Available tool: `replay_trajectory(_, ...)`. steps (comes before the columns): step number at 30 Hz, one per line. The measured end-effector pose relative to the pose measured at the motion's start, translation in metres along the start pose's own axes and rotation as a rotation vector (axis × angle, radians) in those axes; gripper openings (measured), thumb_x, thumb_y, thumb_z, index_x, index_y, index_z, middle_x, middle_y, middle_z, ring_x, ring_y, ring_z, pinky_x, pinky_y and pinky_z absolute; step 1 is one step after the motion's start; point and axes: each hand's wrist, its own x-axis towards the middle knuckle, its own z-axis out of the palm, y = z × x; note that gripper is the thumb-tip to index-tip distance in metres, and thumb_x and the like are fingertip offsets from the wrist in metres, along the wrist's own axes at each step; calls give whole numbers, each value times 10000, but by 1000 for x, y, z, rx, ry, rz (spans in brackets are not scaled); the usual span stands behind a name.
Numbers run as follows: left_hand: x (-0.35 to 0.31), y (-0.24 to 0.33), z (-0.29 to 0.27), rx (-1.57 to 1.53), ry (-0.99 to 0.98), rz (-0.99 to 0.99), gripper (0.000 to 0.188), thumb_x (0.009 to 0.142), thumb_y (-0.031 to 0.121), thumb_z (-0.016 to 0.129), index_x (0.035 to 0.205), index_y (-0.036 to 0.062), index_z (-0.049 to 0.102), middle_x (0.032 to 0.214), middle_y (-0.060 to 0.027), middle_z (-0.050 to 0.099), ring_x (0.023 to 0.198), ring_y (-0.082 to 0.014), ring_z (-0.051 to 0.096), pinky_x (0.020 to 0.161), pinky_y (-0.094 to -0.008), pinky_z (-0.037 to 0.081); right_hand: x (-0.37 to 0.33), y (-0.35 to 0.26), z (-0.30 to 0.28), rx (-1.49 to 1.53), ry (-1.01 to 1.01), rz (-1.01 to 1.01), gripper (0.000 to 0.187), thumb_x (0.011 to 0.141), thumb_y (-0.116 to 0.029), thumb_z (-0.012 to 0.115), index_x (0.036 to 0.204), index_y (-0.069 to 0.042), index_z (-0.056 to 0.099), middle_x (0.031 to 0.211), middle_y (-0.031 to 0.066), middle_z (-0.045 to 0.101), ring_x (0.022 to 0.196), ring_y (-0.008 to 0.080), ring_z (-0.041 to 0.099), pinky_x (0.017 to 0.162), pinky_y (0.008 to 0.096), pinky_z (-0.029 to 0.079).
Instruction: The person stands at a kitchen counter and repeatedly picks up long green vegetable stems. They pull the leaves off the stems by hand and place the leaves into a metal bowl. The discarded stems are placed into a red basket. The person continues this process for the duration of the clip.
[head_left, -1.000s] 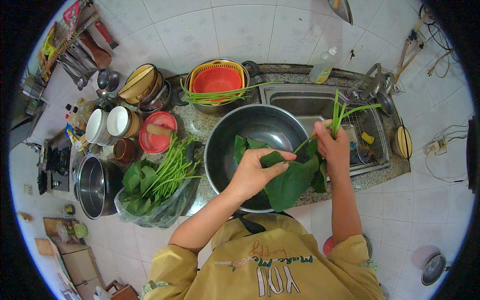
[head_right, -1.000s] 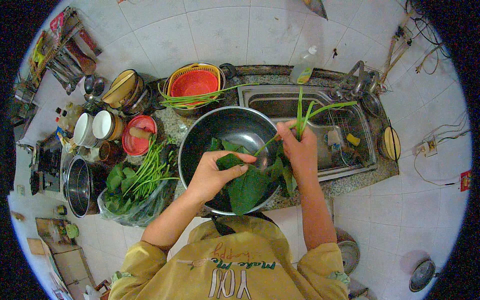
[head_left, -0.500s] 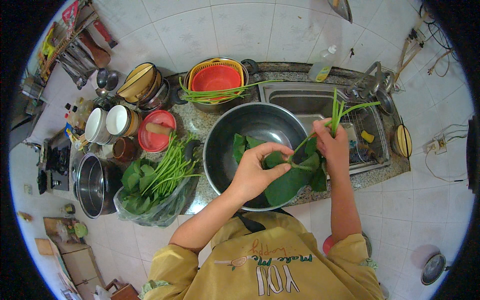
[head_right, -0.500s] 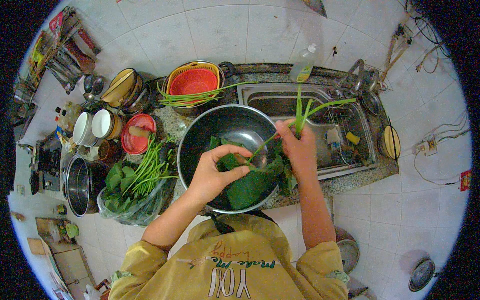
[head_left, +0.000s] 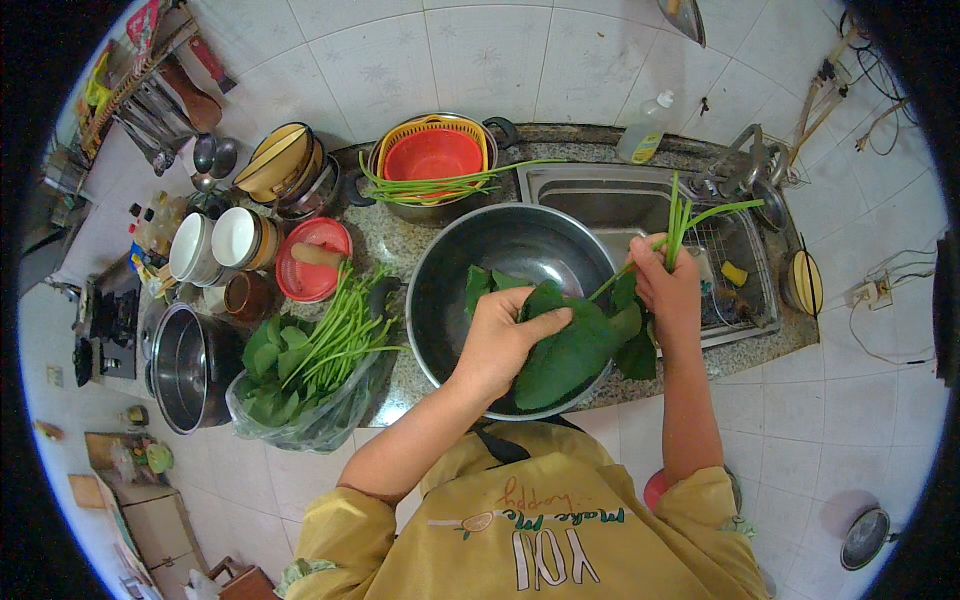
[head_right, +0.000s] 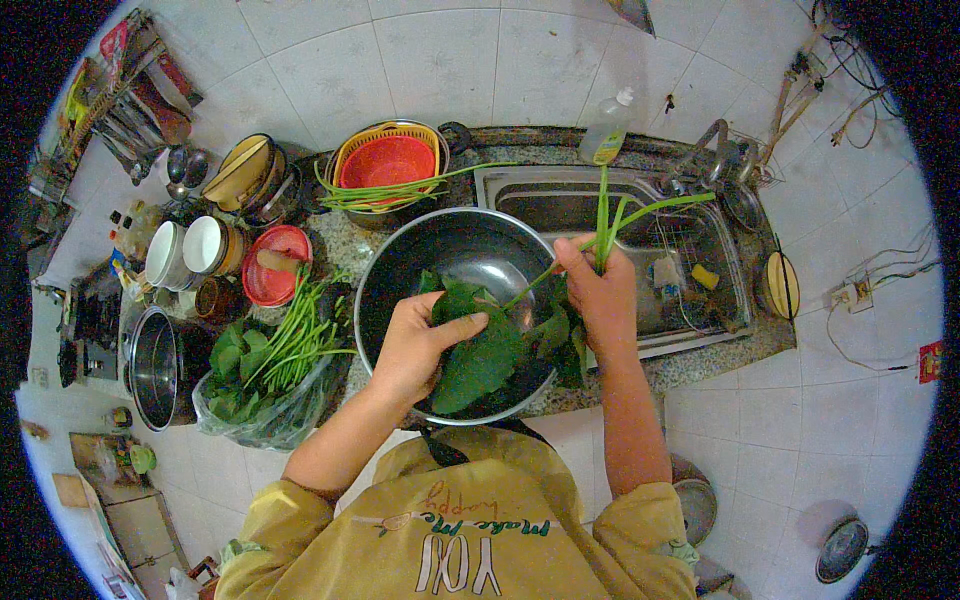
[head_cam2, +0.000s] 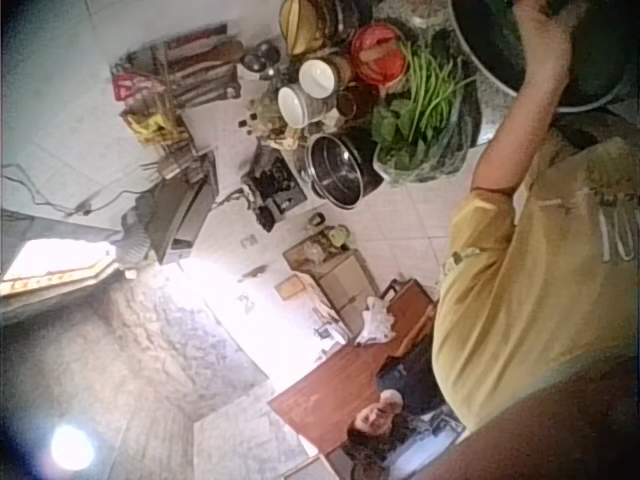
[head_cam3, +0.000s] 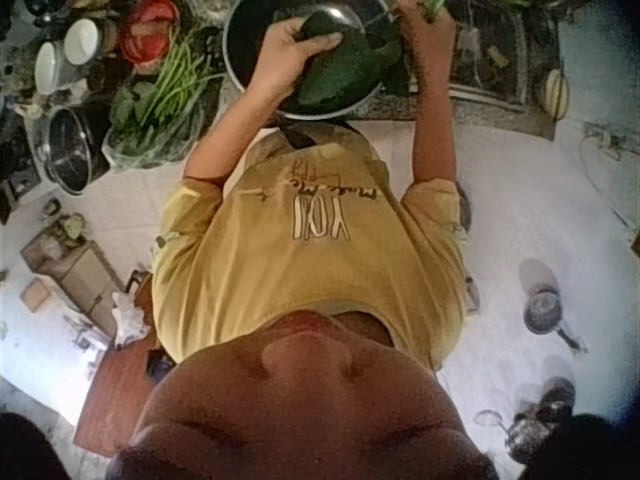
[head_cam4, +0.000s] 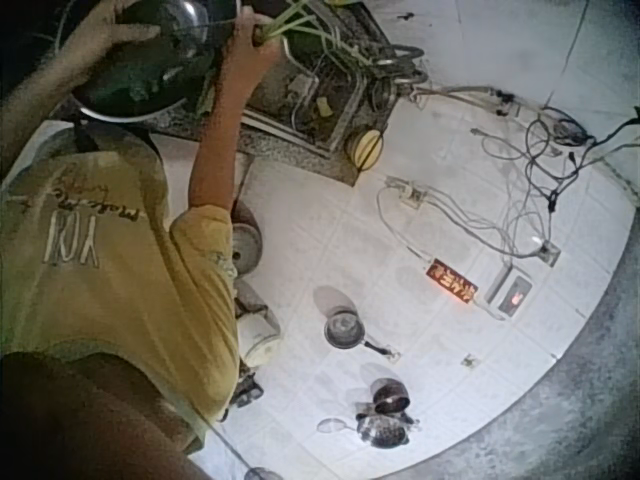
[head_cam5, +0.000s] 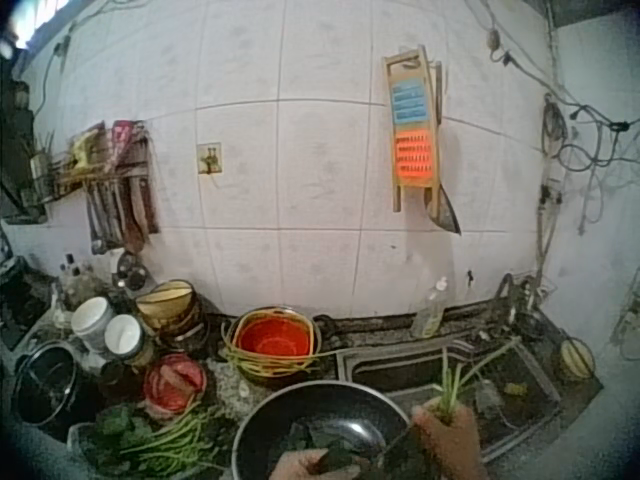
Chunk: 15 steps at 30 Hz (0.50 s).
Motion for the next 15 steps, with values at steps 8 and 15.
replay_trajectory(8,4,1,-3,-246,14,-204,139,786,111,595,855,-10,583,771,-55,609,688,-111,580,616,-239,466,0,1,2,-139,92,-140,186,764,-228,645,762,-59,566,563,-33,506,433,24,360,394,193,247)
replay_trajectory(15,9,-17,-7,58,-61,-87,172,751,94,614,872,-27,589,832,-92,616,739,-162,583,706,-273,463,-3,-4,3,-138,42,-122,160,765,-204,638,752,-58,576,598,-25,538,461,23,380,415,191,263)
